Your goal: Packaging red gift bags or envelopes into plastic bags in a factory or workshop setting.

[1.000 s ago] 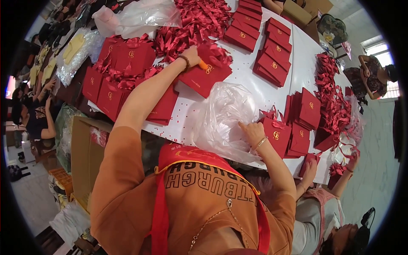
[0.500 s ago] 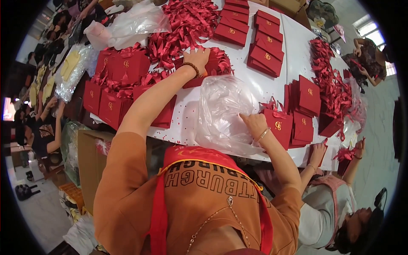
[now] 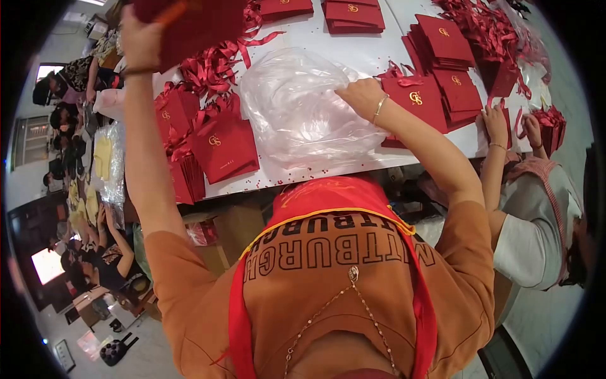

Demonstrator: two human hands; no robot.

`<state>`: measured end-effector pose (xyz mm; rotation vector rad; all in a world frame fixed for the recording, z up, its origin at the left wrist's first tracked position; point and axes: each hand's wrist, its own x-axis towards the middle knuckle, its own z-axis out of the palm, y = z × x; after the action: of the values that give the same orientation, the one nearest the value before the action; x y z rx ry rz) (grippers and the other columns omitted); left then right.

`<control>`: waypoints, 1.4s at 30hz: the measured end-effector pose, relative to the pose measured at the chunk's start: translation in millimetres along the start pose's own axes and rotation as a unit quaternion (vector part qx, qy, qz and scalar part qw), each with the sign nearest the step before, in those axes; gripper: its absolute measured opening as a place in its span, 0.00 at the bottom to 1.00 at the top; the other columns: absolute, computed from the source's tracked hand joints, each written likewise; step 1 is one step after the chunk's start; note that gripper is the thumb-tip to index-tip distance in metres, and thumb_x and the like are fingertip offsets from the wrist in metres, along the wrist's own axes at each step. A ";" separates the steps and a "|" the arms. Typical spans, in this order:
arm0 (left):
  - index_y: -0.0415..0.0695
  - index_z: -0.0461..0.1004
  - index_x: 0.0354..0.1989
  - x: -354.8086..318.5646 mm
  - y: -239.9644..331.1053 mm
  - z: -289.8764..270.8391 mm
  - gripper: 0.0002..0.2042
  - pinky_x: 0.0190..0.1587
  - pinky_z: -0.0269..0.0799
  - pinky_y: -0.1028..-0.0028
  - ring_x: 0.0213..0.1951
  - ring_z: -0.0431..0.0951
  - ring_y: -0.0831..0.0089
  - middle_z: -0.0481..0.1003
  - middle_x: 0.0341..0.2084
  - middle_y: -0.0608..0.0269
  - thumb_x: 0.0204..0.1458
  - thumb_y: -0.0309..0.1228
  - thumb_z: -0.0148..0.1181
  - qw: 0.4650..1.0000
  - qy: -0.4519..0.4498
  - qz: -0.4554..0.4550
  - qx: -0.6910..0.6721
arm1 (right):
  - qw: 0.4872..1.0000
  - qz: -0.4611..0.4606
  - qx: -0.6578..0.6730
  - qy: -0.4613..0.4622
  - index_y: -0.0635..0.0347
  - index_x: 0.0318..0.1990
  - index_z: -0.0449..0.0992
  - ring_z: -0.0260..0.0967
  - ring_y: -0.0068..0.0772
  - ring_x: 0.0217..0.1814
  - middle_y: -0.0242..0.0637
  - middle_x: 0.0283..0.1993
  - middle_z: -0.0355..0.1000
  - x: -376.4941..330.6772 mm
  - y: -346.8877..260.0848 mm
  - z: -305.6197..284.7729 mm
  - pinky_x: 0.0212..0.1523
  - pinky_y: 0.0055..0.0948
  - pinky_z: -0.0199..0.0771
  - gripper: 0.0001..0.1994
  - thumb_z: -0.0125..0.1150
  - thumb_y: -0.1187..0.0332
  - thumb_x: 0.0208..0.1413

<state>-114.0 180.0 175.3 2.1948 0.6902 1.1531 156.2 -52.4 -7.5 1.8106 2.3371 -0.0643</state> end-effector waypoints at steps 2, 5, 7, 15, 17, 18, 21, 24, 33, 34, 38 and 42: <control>0.38 0.67 0.44 -4.4 23.2 -4.7 0.19 0.43 0.71 0.72 0.38 0.75 0.69 0.75 0.36 0.60 0.41 0.23 0.62 0.988 -0.036 -0.009 -0.148 | 1.000 0.001 0.009 -0.006 0.50 0.38 0.72 0.73 0.36 0.33 0.35 0.28 0.73 3.0 -6.3 -2.4 0.28 0.33 0.72 0.09 0.50 0.72 0.48; 0.39 0.71 0.35 -40.5 31.7 31.1 0.10 0.41 0.70 0.70 0.37 0.75 0.67 0.75 0.33 0.58 0.43 0.28 0.58 0.997 0.027 0.050 0.055 | 1.000 0.007 0.022 -0.010 0.50 0.40 0.72 0.73 0.37 0.34 0.36 0.29 0.73 10.3 -6.8 0.9 0.30 0.32 0.72 0.10 0.50 0.71 0.49; 0.38 0.74 0.29 -82.7 -7.3 80.0 0.11 0.40 0.69 0.71 0.37 0.73 0.72 0.74 0.30 0.61 0.52 0.31 0.48 0.852 -0.079 -0.133 -0.500 | 0.996 -0.020 0.035 0.074 0.51 0.40 0.72 0.73 0.38 0.35 0.38 0.30 0.73 15.2 -2.2 30.7 0.32 0.34 0.72 0.11 0.50 0.71 0.48; 0.40 0.70 0.40 -182.0 -0.2 173.6 0.22 0.39 0.69 0.76 0.36 0.71 0.78 0.72 0.34 0.69 0.32 0.23 0.68 0.870 -0.045 -0.276 -0.405 | 0.934 -0.183 0.231 0.203 0.59 0.41 0.70 0.67 0.41 0.44 0.43 0.43 0.70 8.3 18.2 65.5 0.43 0.33 0.68 0.15 0.54 0.67 0.43; 0.40 0.71 0.39 -190.5 -14.4 170.5 0.20 0.38 0.69 0.76 0.35 0.71 0.78 0.73 0.32 0.69 0.33 0.23 0.68 0.896 -0.101 -0.267 -0.340 | 0.937 -0.128 0.309 0.101 0.60 0.40 0.70 0.68 0.41 0.42 0.45 0.41 0.70 7.8 24.5 84.7 0.43 0.32 0.67 0.15 0.53 0.67 0.43; 0.40 0.72 0.37 -194.5 -20.3 169.7 0.18 0.37 0.69 0.76 0.34 0.71 0.78 0.73 0.31 0.68 0.34 0.23 0.67 0.915 -0.155 -0.255 -0.272 | 0.922 -0.072 0.381 -0.004 0.62 0.40 0.70 0.68 0.41 0.41 0.47 0.38 0.70 6.2 27.5 96.3 0.43 0.32 0.66 0.15 0.52 0.66 0.43; 0.40 0.72 0.35 -198.9 -18.1 170.1 0.16 0.38 0.68 0.76 0.34 0.71 0.78 0.74 0.30 0.67 0.34 0.23 0.67 0.922 -0.167 -0.256 -0.237 | 0.872 -0.003 0.486 -0.063 0.62 0.37 0.71 0.69 0.40 0.37 0.48 0.35 0.70 -13.2 23.9 87.9 0.38 0.32 0.67 0.14 0.53 0.68 0.41; 0.41 0.69 0.43 -209.4 -32.0 171.3 0.22 0.43 0.70 0.73 0.40 0.72 0.74 0.71 0.37 0.65 0.34 0.20 0.66 0.923 -0.215 -0.229 -0.222 | 0.893 -0.025 0.436 -0.104 0.61 0.36 0.71 0.69 0.40 0.35 0.47 0.34 0.70 -17.1 34.8 58.5 0.37 0.34 0.67 0.13 0.55 0.68 0.40; 0.41 0.73 0.41 -190.7 -17.5 183.1 0.19 0.44 0.68 0.72 0.39 0.74 0.74 0.76 0.34 0.63 0.36 0.24 0.66 0.926 -0.296 -0.152 -0.176 | 0.909 -0.027 0.408 0.084 0.54 0.62 0.45 0.68 0.55 0.38 0.55 0.50 0.63 -19.6 17.7 -20.7 0.37 0.40 0.69 0.37 0.51 0.77 0.40; 0.41 0.71 0.46 -179.3 -6.0 180.9 0.22 0.47 0.66 0.72 0.43 0.72 0.73 0.74 0.38 0.63 0.37 0.23 0.64 0.922 -0.348 -0.156 -0.062 | 0.924 -0.039 0.359 0.128 0.50 0.62 0.46 0.68 0.54 0.38 0.52 0.55 0.59 -22.7 11.5 -25.6 0.35 0.40 0.70 0.38 0.50 0.78 0.40; 0.43 0.63 0.54 -193.8 -53.4 194.2 0.28 0.52 0.63 0.72 0.51 0.65 0.71 0.67 0.49 0.63 0.40 0.21 0.61 0.877 -0.286 -0.316 -0.222 | 0.957 -0.066 0.250 0.131 0.38 0.61 0.51 0.71 0.45 0.35 0.44 0.60 0.56 -30.2 -19.1 -43.7 0.28 0.37 0.72 0.38 0.45 0.84 0.40; 0.42 0.62 0.54 -222.5 -136.3 206.6 0.33 0.54 0.59 0.71 0.52 0.65 0.66 0.67 0.49 0.58 0.35 0.28 0.68 0.833 -0.236 -0.392 -0.312 | 0.961 -0.073 0.148 0.220 0.33 0.59 0.54 0.71 0.37 0.26 0.40 0.60 0.56 -34.9 -37.6 -13.4 0.21 0.35 0.71 0.31 0.45 0.76 0.46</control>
<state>-73.9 80.3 -139.7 1.3162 0.7418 0.3004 126.7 -93.4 8.7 1.9434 2.9077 -0.0354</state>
